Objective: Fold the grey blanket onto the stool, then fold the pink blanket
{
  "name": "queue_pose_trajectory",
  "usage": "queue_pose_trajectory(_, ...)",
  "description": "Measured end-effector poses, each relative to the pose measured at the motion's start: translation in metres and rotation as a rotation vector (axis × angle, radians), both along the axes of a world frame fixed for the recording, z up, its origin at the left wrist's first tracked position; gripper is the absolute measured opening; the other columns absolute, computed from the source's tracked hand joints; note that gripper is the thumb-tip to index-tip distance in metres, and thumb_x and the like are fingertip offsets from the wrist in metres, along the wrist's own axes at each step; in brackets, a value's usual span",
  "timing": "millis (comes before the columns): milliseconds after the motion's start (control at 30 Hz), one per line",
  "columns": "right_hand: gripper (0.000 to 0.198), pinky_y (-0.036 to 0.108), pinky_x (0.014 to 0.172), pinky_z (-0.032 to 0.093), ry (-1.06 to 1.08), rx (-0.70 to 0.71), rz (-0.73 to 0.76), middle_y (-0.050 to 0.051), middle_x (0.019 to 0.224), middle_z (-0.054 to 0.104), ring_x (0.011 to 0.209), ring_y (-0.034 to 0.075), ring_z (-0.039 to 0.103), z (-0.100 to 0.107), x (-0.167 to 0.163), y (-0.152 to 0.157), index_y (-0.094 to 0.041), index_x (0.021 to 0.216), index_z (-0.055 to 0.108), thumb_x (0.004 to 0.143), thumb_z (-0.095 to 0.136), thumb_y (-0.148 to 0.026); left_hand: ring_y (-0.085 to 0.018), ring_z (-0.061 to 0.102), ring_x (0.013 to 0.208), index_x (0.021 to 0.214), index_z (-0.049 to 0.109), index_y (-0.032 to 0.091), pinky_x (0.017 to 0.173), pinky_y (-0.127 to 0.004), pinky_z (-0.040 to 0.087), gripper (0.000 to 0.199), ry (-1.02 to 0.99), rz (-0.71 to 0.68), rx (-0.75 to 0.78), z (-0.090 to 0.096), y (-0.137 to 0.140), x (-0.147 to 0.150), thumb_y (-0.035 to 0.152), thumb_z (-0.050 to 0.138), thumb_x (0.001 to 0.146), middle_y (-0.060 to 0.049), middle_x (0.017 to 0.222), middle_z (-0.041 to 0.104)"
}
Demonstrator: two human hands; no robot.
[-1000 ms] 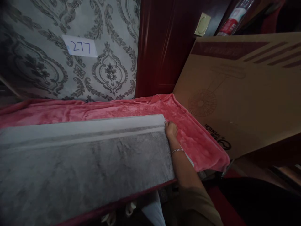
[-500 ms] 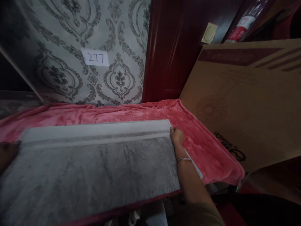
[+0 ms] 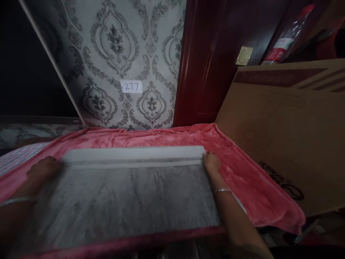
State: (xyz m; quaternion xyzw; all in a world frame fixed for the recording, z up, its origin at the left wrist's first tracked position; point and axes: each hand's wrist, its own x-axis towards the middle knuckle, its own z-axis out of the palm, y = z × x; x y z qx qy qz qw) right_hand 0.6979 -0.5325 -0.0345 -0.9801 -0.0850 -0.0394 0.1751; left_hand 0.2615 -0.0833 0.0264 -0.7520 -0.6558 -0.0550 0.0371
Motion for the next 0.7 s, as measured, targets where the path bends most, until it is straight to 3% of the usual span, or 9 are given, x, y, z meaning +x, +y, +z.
queue_pose_trajectory(67,0.049,0.044,0.101,0.043,-0.117,-0.001,0.187,0.022,0.135,0.059,0.126,0.033,0.054,0.005,-0.019,0.022,-0.011,0.137,0.057,0.097,0.043,-0.035,-0.033,0.057,0.122,0.128,0.057,0.001,0.095,-0.042,0.048,0.051,0.033,-0.2,0.075,0.003,-0.024,0.024,0.033,0.035,0.095,-0.023,0.133,0.061)
queue_pose_trajectory(100,0.05,0.045,0.106,0.04,-0.168,-0.008,0.329,0.02,0.142,0.055,0.131,0.032,0.049,0.005,-0.033,0.037,-0.012,0.141,0.054,0.097,0.042,-0.034,-0.033,0.055,0.124,0.129,0.055,-0.004,0.1,-0.043,0.045,0.053,0.005,-0.42,0.077,0.0,-0.04,0.041,0.03,0.031,0.096,-0.026,0.134,0.059)
queue_pose_trajectory(200,0.052,0.05,0.115,0.028,-0.186,-0.067,0.775,0.01,0.157,0.039,0.144,0.028,0.034,0.0,-0.083,0.084,-0.023,0.15,0.044,0.099,0.038,-0.033,-0.018,0.047,0.136,0.134,0.059,0.023,0.112,-0.029,0.035,0.045,-0.005,-0.779,0.017,-0.025,-0.093,0.098,0.037,0.042,0.094,-0.002,0.145,0.056)
queue_pose_trajectory(267,0.053,0.055,0.118,0.02,-0.132,-0.126,0.967,0.002,0.163,0.029,0.149,0.027,0.023,-0.007,-0.111,0.108,-0.032,0.153,0.036,0.101,0.035,-0.037,-0.023,0.038,0.144,0.142,0.052,0.029,0.118,-0.043,0.029,0.049,-0.044,-1.108,-0.034,-0.05,-0.122,0.128,0.041,0.041,0.096,-0.003,0.154,0.046)
queue_pose_trajectory(300,0.053,0.056,0.118,0.018,-0.102,-0.15,1.02,0.0,0.164,0.026,0.15,0.027,0.02,-0.011,-0.119,0.115,-0.035,0.154,0.033,0.102,0.033,-0.04,-0.025,0.034,0.146,0.145,0.049,0.031,0.118,-0.048,0.027,0.05,-0.033,-1.161,-0.065,-0.062,-0.132,0.138,0.044,0.039,0.097,-0.004,0.156,0.042)
queue_pose_trajectory(400,0.053,0.053,0.12,0.016,-0.038,-0.189,1.031,0.0,0.164,0.024,0.151,0.025,0.018,-0.021,-0.12,0.12,-0.034,0.155,0.033,0.103,0.028,-0.045,-0.028,0.025,0.15,0.151,0.04,0.03,0.12,-0.053,0.021,0.057,-0.018,-1.145,-0.077,-0.083,-0.141,0.145,0.052,0.034,0.098,-0.006,0.161,0.032)
queue_pose_trajectory(500,0.055,0.051,0.12,0.017,-0.03,-0.203,0.92,0.001,0.164,0.024,0.151,0.025,0.019,-0.028,-0.096,0.108,-0.03,0.155,0.033,0.102,0.027,-0.043,-0.03,0.02,0.151,0.153,0.036,0.027,0.12,-0.054,0.017,0.065,0.02,-0.989,-0.08,-0.085,-0.116,0.126,0.059,0.032,0.097,-0.008,0.163,0.027)
queue_pose_trajectory(700,0.057,0.058,0.116,0.025,-0.005,-0.175,0.653,0.004,0.161,0.032,0.148,0.03,0.028,-0.059,-0.021,0.058,-0.03,0.151,0.041,0.098,0.03,-0.046,-0.032,0.017,0.152,0.156,0.028,0.024,0.119,-0.059,0.017,0.067,0.089,-0.494,-0.135,-0.066,-0.031,0.034,0.055,0.026,0.097,-0.008,0.165,0.02)
